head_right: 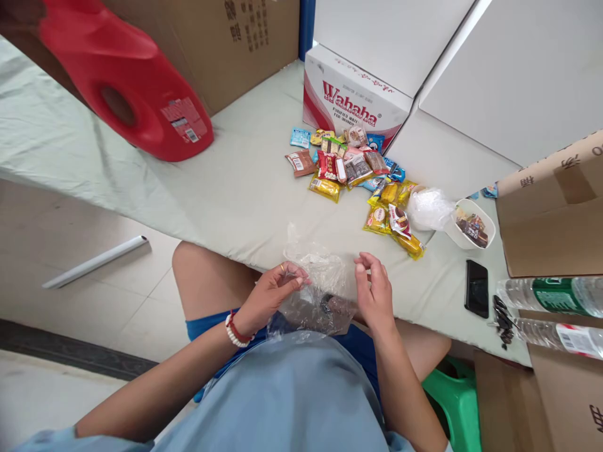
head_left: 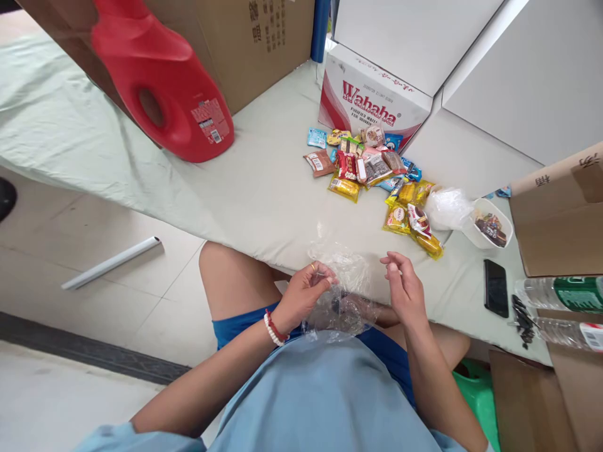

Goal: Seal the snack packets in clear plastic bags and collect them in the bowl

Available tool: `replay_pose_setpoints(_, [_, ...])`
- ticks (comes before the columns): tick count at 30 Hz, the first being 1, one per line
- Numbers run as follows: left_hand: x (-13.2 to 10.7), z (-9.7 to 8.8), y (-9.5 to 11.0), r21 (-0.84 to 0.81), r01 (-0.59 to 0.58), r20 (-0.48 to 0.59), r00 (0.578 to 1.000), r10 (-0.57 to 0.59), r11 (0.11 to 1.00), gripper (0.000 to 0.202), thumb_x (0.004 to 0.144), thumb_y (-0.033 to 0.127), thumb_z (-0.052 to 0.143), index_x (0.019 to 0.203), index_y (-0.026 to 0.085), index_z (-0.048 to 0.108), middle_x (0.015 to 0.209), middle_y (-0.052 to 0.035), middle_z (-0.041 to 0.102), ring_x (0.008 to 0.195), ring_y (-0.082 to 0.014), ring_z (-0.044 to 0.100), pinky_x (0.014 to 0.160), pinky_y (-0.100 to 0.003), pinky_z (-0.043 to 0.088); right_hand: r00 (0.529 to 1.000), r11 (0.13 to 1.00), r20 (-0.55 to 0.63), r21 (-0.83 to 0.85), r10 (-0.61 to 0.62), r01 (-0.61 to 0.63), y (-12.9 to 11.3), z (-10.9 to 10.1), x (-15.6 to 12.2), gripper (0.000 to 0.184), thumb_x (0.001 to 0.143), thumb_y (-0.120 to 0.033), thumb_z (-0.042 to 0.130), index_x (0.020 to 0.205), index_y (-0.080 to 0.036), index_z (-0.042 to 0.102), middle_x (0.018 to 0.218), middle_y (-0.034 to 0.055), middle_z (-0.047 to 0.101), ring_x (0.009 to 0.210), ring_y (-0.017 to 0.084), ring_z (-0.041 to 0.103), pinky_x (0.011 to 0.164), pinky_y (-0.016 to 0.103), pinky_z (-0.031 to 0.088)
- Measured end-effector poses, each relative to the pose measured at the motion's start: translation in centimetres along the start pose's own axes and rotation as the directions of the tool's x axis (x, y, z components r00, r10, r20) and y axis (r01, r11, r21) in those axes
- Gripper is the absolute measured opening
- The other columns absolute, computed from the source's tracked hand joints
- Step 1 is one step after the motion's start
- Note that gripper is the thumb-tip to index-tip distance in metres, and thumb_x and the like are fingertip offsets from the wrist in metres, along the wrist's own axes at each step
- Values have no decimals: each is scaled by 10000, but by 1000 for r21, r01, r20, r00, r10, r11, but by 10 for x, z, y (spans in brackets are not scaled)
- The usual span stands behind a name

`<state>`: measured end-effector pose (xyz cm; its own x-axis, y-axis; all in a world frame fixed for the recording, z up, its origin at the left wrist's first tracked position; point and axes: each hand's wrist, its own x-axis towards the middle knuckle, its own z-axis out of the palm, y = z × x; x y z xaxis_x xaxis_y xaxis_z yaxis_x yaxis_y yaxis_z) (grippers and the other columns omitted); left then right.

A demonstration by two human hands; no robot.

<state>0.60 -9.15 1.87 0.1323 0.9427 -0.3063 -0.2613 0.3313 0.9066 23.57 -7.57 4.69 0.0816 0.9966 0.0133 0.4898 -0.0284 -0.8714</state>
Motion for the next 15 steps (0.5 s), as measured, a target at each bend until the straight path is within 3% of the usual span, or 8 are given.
replay_pose_setpoints(1, [0, 0, 3, -1, -33, 35, 999, 33, 999, 222, 812, 382, 758, 819, 198, 634, 961, -35, 700, 1009, -220, 692, 941, -362, 516, 998, 998, 1, -19, 63, -63, 7, 3, 12, 404, 974, -565, 596, 1249, -284, 692, 1157, 79, 751, 1094, 262, 664, 892, 384, 543])
replay_pose_setpoints(4, [4, -2, 14, -17, -95, 113, 989, 96, 995, 152, 776, 312, 746, 734, 201, 650, 1033, -55, 721, 1169, -256, 659, 1067, -404, 472, 973, 986, 170, -89, 158, -144, 20, 25, 45, 461, 832, -585, 731, 1148, -250, 719, 923, 46, 749, 840, 231, 662, 769, 352, 518])
replay_pose_setpoints(7, [14, -11, 26, -84, -48, 95, 994, 56, 995, 148, 724, 294, 765, 709, 198, 653, 1161, -82, 733, 1293, -307, 617, 1033, -420, 511, 958, 985, 235, 21, 164, -173, 21, 40, 65, 364, 783, -557, 750, 926, -223, 715, 698, -12, 638, 618, 159, 527, 598, 293, 424])
replay_pose_setpoints(10, [30, -26, 35, -161, 6, -53, 998, -15, 987, 249, 720, 356, 796, 771, 193, 614, 1252, -85, 699, 1226, -298, 663, 847, -367, 587, 988, 954, 41, 254, 152, -158, 20, 35, 75, 346, 805, -558, 731, 865, -223, 671, 673, -35, 565, 576, 129, 437, 548, 274, 368])
replay_pose_setpoints(13, [49, -39, 34, -76, 34, -220, 974, -50, 997, 323, 730, 405, 789, 867, 204, 576, 1081, -44, 683, 915, -214, 731, 624, -263, 537, 972, 928, -179, 364, 154, -80, 25, 18, 79, 356, 796, -546, 770, 912, -232, 649, 689, -55, 518, 566, 118, 410, 534, 266, 358])
replay_pose_setpoints(15, [59, -44, 29, 35, 66, -289, 956, -53, 997, 310, 754, 416, 751, 884, 205, 565, 937, -17, 640, 741, -176, 698, 546, -243, 474, 956, 935, -253, 351, 150, -54, 32, 8, 80, 355, 803, -541, 774, 911, -230, 641, 688, -61, 506, 560, 115, 405, 535, 265, 357])
